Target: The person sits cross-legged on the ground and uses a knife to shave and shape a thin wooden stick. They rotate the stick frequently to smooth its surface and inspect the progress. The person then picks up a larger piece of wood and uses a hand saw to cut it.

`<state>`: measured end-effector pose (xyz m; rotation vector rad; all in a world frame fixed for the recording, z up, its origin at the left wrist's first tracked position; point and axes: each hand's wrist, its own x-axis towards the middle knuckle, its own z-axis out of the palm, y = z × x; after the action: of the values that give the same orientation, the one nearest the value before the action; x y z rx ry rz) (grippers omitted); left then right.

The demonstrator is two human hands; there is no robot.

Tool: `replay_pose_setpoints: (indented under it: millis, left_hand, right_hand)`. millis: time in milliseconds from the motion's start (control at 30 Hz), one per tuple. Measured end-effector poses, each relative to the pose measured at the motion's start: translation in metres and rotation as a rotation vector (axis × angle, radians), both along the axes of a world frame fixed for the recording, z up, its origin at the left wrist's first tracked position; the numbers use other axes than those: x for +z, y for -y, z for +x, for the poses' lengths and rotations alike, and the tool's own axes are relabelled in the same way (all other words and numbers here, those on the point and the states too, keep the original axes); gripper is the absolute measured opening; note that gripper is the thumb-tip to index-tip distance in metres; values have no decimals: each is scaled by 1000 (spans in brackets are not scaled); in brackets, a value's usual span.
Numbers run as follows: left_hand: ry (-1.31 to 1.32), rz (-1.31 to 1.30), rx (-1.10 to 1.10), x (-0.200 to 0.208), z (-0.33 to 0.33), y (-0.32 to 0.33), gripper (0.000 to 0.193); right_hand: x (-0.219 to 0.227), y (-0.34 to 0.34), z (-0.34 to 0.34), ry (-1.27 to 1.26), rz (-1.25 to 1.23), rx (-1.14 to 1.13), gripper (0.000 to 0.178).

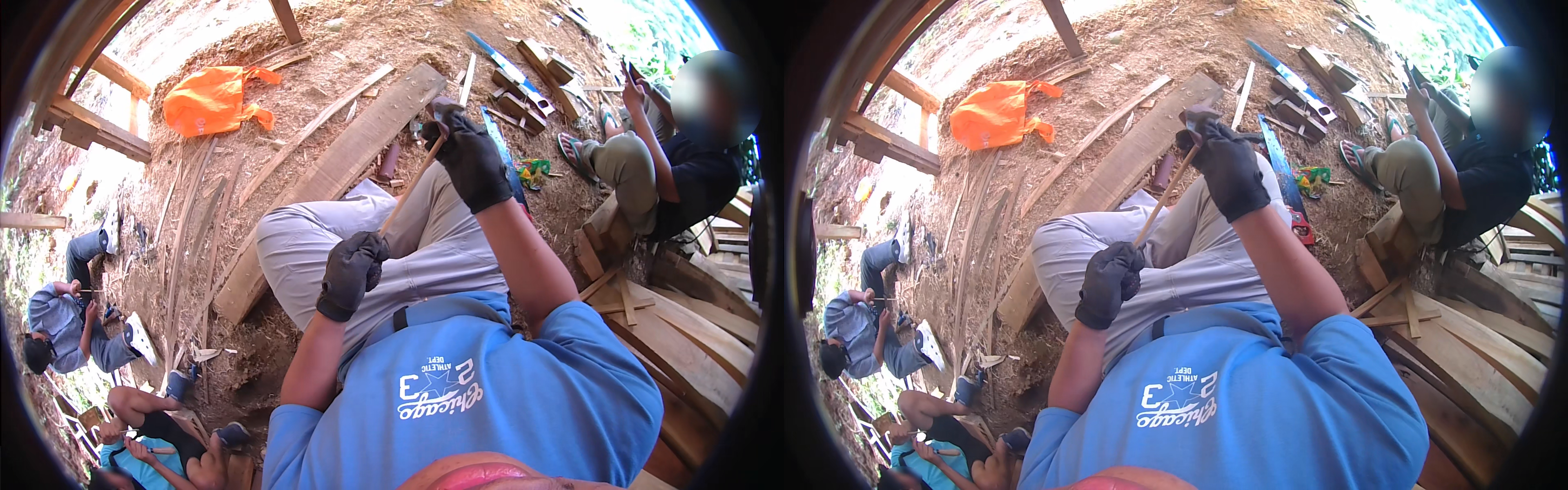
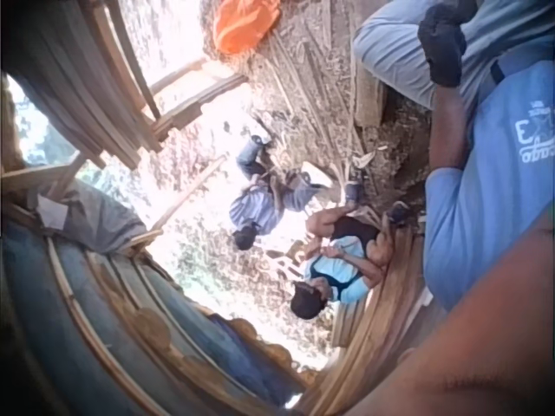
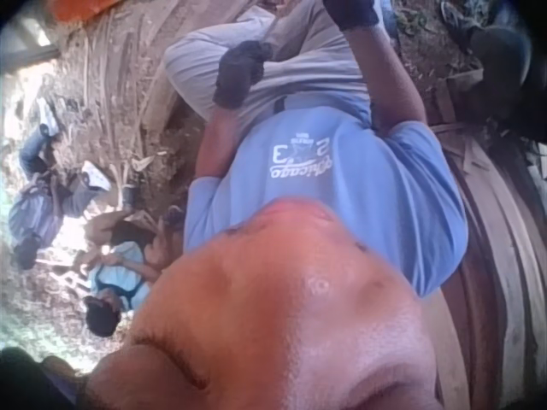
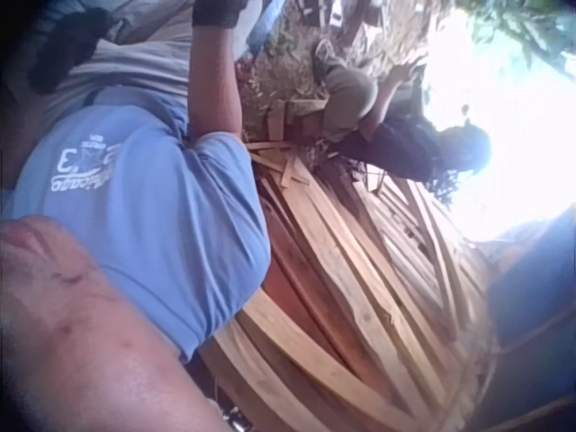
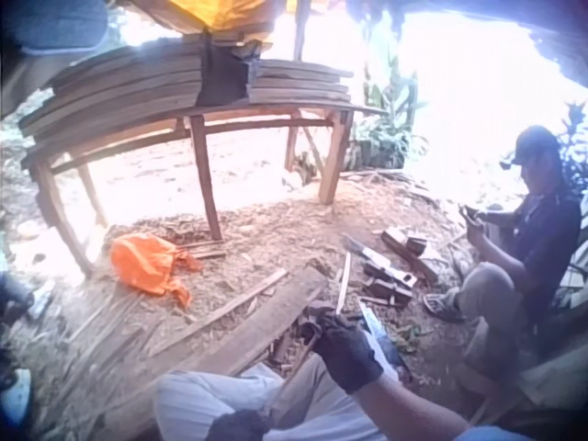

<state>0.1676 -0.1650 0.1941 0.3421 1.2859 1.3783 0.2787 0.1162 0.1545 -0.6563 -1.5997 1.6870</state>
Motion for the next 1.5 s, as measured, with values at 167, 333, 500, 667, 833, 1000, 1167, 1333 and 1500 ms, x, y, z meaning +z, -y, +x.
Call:
replay_pose_setpoints:
  millis: [167,333,500,667,833,1000,1167,1333,1500]
  left_hand:
    - [407,115,60,-5,-2,-13,27]
    - [242,14,162,-1,0,-26,27]
    - [-1210,7,58,-13,15,-18,25]
    - [-1700,-141,-78,3,11,-15,19]
    - [-1729,-126,-83,14,6,-3,17]
    - [-1383,147,162,-2,1,2,16]
    - [-493,5,66,-7,-4,3,24]
    - [387,109,114,-10,-3,-7,27]
    - [310,-121,337,26,14,-41,31]
  right_hand:
    - [8,95,-16,-350,-641,255,34]
    - [24,128,-17,-83,-681,268,28]
    - [46,66,-21,-111,-591,-4,27]
    - [18,2,-21,-227,-631,-79,30]
    - [38,-22,-26,-211,-571,-133,39]
    - [31,-3,-26,-256,-581,-98,41]
    - [30,33,-25,-259,-596,-49,37]
    - [16,91,-26,-366,-692,111,21]
    - [28,138,-21,-182,-740,207,10]
